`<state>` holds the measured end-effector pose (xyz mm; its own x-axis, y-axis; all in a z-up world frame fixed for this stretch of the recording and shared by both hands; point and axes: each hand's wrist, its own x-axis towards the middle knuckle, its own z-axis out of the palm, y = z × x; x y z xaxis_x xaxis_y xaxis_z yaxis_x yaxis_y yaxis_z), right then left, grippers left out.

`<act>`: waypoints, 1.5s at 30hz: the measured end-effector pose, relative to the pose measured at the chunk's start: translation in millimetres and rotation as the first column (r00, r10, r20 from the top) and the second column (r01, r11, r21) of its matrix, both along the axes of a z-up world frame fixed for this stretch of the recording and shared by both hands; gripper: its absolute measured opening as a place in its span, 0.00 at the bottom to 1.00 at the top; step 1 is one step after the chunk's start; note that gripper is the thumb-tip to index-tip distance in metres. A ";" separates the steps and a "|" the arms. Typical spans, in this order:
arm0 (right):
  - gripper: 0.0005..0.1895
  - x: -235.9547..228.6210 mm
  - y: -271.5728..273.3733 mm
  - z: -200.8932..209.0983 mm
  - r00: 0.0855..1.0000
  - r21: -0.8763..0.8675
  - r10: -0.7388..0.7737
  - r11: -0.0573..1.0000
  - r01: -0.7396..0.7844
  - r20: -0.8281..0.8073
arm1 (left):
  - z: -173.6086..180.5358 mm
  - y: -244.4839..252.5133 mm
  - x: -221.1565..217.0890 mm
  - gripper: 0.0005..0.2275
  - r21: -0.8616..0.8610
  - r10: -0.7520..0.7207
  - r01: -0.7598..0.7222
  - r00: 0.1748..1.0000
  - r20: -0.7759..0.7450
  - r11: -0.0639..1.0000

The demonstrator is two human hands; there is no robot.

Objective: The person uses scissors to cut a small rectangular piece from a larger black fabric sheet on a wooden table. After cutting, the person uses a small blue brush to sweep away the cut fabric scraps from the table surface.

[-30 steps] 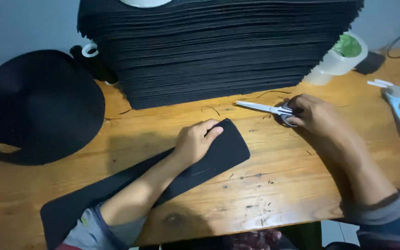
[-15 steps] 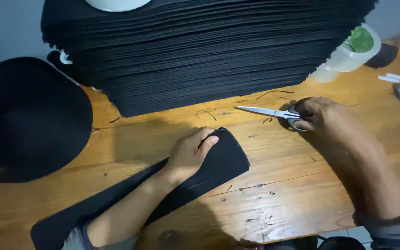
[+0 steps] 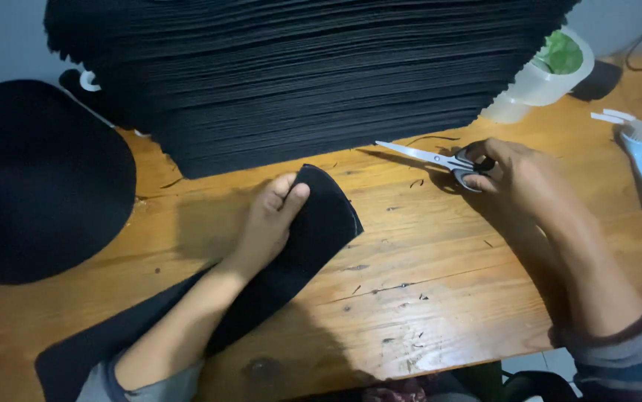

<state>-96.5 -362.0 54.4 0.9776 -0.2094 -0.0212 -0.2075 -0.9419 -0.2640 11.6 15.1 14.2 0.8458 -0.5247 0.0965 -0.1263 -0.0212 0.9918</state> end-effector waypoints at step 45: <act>0.10 -41.2 -184.6 -53.9 0.991 -0.267 -0.134 0.955 0.129 0.001 | -30.1 23.4 52.0 0.05 -0.170 0.039 -0.029 0.998 0.053 0.985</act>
